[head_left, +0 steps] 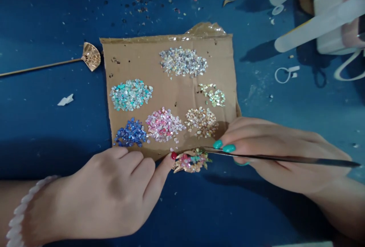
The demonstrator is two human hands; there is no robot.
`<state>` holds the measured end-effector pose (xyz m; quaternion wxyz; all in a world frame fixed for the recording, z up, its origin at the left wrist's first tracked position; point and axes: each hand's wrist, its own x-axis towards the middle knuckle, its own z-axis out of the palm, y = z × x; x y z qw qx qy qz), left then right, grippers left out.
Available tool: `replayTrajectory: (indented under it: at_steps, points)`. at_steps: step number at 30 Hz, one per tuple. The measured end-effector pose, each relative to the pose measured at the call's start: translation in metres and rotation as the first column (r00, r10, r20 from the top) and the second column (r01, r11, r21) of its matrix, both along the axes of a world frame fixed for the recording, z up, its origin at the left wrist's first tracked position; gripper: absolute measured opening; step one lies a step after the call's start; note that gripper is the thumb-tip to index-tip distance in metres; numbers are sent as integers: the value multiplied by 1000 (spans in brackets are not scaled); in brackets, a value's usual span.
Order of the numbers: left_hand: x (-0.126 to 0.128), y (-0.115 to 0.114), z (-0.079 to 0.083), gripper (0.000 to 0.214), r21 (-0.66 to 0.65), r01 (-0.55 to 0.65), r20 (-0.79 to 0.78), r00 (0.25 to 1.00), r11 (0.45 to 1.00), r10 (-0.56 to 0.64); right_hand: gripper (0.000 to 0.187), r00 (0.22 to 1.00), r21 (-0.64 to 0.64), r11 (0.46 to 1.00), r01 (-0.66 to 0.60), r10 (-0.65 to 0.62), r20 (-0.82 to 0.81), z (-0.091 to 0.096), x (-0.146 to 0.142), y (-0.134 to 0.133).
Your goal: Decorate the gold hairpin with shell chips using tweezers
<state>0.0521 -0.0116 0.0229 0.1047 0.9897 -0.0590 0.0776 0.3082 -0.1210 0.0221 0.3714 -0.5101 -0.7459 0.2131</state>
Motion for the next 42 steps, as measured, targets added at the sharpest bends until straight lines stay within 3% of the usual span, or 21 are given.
replayTrajectory:
  at_steps: [6,13,42]
  points:
    - [-1,0,0,35,-4,9,-6,1000,1000,-9,39,997,-20,998,-66,66,27,1,0,0]
    - [-2,0,-1,36,-35,3,-12,1000,999,-3,8,999,-105,993,-45,48,25,2,0,-7]
    - [-4,-2,-5,40,1,18,-24,1000,1000,-18,8,999,-123,992,-40,44,27,1,-1,-5]
